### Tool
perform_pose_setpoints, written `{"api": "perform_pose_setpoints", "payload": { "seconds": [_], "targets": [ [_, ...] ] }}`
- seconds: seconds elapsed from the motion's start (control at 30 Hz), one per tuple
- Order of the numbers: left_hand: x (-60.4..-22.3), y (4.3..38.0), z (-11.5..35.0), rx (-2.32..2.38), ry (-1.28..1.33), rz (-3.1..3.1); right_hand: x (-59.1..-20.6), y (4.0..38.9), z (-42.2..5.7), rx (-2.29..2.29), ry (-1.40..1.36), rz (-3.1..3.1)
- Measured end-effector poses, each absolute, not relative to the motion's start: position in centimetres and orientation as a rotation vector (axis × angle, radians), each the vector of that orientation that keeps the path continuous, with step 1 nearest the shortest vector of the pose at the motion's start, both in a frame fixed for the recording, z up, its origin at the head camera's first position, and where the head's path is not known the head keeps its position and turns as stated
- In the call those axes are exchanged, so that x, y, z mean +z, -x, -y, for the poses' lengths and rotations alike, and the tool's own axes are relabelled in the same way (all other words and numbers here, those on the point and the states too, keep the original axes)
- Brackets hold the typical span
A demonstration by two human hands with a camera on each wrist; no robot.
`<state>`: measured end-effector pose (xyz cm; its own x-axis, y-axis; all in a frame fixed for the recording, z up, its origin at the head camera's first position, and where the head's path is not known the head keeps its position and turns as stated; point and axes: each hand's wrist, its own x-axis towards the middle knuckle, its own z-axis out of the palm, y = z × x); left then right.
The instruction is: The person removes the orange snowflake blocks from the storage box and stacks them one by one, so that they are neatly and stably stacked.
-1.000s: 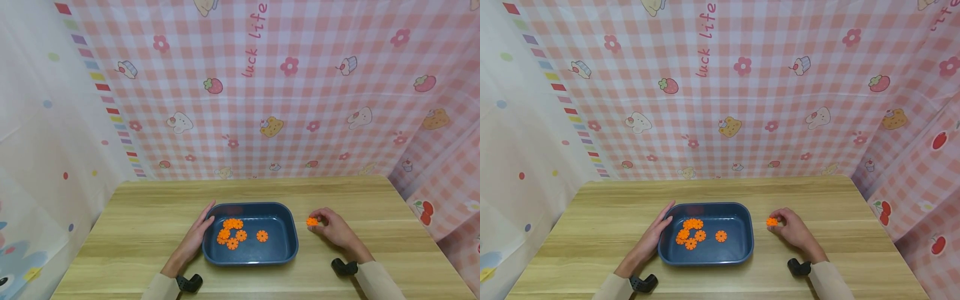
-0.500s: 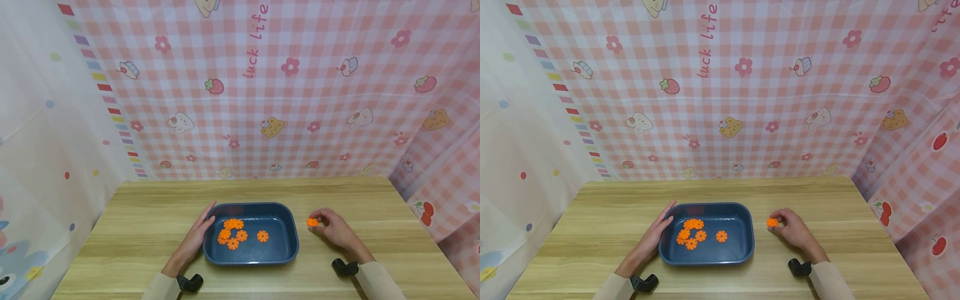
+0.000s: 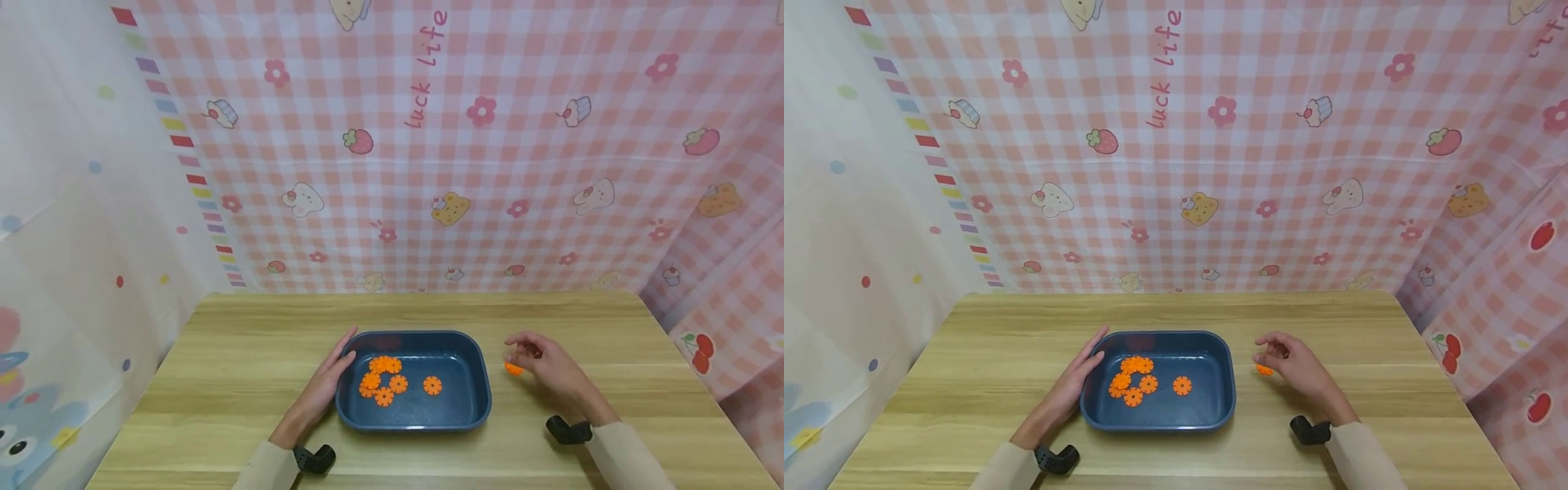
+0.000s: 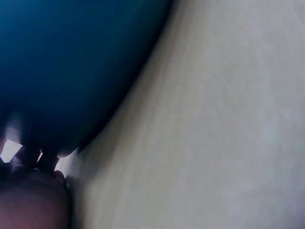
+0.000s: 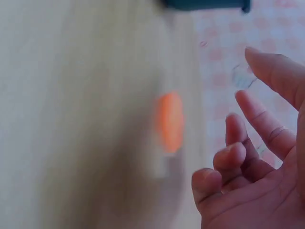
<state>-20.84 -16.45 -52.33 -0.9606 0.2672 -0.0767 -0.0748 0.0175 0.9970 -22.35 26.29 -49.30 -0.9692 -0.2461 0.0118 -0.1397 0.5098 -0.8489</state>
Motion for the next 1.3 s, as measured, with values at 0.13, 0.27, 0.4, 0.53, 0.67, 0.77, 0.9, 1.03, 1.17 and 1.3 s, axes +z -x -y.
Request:
{"api": "perform_pose_setpoints", "payload": {
  "seconds": [0.13,0.27,0.4,0.53,0.67,0.77,0.9,1.03,1.17,1.3],
  "targets": [
    [-52.3,21.0,16.4,2.038,-0.194,-2.040,-47.4,22.5,-24.7,-1.516,0.436,-2.578],
    [-52.3,21.1,16.3,2.042,-0.199,-2.038,-45.9,22.6,-22.8,-1.568,0.531,-2.497],
    [-52.3,21.1,16.3,2.037,-0.196,-2.052,-45.0,22.7,-20.9,-1.548,0.579,-2.460],
    [-52.3,21.0,16.3,2.035,-0.193,-2.054,-44.6,22.8,-19.3,-1.491,0.645,-2.444],
    [-52.5,21.0,16.3,2.047,-0.201,-2.043,-44.5,22.8,-17.8,-1.464,0.728,-2.383],
    [-52.5,20.9,16.4,2.049,-0.200,-2.040,-44.6,22.8,-16.7,-1.432,0.782,-2.319],
    [-52.4,20.9,16.4,2.047,-0.205,-2.036,-44.9,22.9,-15.5,-1.371,0.807,-2.249],
    [-52.4,20.9,16.5,2.051,-0.208,-2.028,-45.1,22.8,-14.8,-1.262,0.829,-2.262],
    [-52.4,20.9,16.5,2.056,-0.207,-2.021,-45.1,22.8,-14.5,-1.153,0.842,-2.313],
    [-52.4,20.8,16.5,2.059,-0.214,-2.019,-45.1,22.8,-14.4,-1.105,0.816,-2.347]
  ]
}}
